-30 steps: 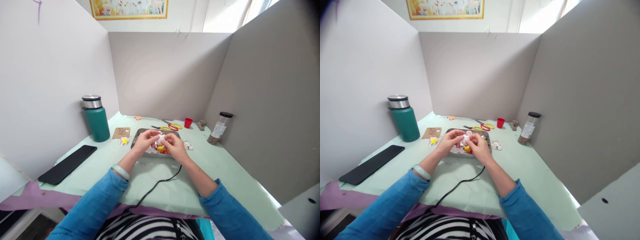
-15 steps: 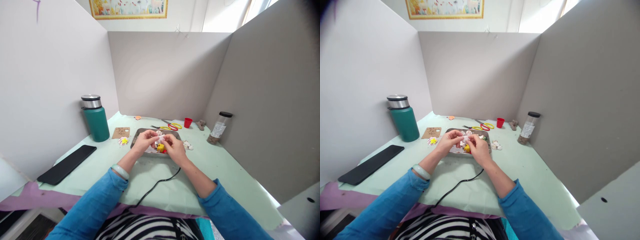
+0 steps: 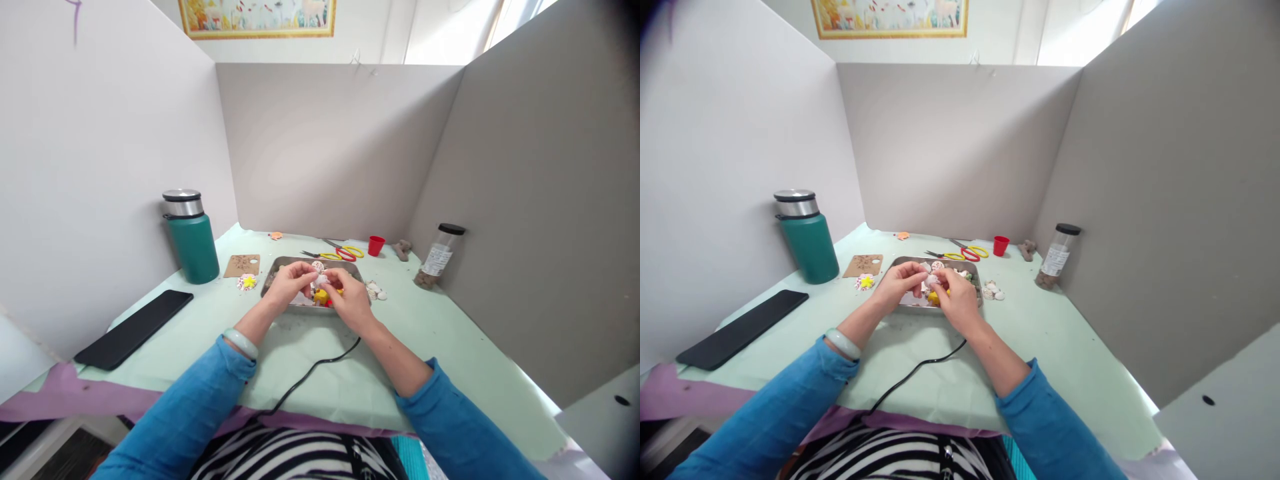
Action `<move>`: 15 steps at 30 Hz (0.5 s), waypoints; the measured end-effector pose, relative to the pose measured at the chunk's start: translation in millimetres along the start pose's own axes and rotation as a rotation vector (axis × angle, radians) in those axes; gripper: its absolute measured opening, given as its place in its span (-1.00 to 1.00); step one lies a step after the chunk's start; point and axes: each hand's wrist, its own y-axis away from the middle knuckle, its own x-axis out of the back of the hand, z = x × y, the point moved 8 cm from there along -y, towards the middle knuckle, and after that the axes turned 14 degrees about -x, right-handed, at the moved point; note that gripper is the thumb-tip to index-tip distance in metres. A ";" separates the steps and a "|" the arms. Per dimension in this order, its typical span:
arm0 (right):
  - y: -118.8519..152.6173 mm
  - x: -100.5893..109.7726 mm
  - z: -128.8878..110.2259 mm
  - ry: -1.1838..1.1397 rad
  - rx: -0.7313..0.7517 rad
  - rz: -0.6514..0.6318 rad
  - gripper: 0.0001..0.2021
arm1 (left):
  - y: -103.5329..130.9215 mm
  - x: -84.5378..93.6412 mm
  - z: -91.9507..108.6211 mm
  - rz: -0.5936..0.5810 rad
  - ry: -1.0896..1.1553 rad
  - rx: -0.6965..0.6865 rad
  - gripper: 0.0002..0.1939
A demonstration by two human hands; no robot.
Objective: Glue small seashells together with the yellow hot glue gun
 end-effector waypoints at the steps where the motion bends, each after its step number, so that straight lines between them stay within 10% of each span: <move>1: -1.0 0.2 2.4 -0.040 -0.028 -0.007 -0.84 | -0.1 -0.3 0.4 -0.003 0.013 -0.007 -0.74; 15: -1.4 -1.4 7.8 -0.091 -0.091 -0.049 -0.80 | 0.2 -2.2 1.8 -0.038 -0.084 0.000 -0.72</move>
